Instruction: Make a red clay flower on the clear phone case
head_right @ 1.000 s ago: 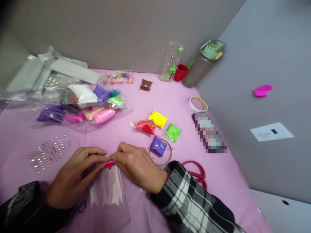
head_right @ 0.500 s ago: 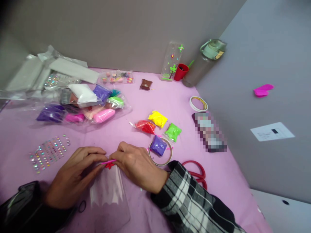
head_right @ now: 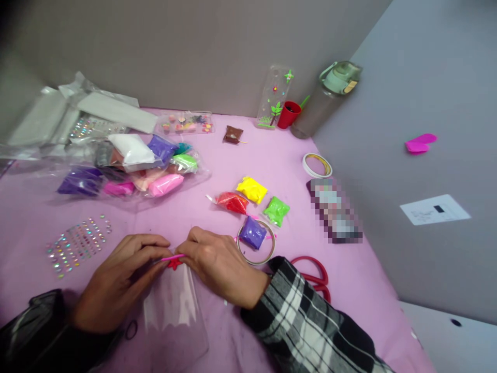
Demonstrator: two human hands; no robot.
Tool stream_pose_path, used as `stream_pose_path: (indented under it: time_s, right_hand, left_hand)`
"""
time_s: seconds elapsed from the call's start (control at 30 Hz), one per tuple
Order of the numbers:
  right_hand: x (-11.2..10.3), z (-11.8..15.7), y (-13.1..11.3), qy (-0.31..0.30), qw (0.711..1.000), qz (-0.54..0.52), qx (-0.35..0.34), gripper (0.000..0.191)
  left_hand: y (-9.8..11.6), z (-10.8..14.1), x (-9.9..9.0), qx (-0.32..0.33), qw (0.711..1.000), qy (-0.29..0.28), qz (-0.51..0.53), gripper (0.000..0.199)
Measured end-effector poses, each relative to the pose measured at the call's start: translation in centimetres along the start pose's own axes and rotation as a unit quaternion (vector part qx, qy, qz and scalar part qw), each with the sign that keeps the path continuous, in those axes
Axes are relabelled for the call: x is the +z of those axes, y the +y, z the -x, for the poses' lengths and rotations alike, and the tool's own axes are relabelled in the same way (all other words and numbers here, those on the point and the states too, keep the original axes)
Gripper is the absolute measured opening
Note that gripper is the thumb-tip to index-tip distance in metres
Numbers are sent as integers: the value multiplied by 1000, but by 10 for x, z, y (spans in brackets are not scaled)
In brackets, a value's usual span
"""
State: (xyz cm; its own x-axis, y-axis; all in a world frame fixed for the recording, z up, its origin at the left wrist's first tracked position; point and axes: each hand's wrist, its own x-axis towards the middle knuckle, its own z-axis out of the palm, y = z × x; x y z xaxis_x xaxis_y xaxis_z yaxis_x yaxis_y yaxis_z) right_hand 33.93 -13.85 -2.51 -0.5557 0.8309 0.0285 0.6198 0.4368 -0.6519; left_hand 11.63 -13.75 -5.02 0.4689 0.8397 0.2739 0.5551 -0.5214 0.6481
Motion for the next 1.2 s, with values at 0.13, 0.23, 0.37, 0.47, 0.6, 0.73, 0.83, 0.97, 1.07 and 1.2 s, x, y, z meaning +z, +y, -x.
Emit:
stream_pose_path:
  time_s: [0.13,0.23,0.37,0.47,0.6,0.73,0.83,0.97,1.07,1.2]
  right_hand:
    - [-1,1,0,1,1000,-24,-3,20]
    - [-2,2,0,2,999,-37,0,19]
    - [-2,2,0,9,999,-44,6,18]
    - [-1,2,1,8,999,-41,3,18]
    - [-1,1,1,6,1000,-28,-4,19]
    - [-1,1,1,3,1000,-18,0,21]
    - [-2,1,0,3,1000,-15,1,20]
    - [-2,1,0,2,1000,-28,-3,19]
    - [-2,0,1,-1,1000,-28,-2,20]
    - [-2,0,0,-1,1000,-23,2,21]
  left_hand:
    - [2,-1,-5,-1,1000,10,-7,17]
    - [1,0,-8,-11,999,20,-23,24]
    - [-1,1,-9,6,999,-3,-41,28]
    - [-2,0,-9,10,999,-5,-52,26]
    - [-3,0,-8,1,999,-3,-38,19]
    - [-2,0,-6,2,1000,-5,-18,14]
    - [-1,0,-5,-2,1000,-1,-11,14]
    - [-1,1,-4,-7,1000,-2,-5,13]
    - [-3,2,-3,-8,1000,-7,-6,14]
    - [-3,2,-3,-6,1000,-9,-9,14]
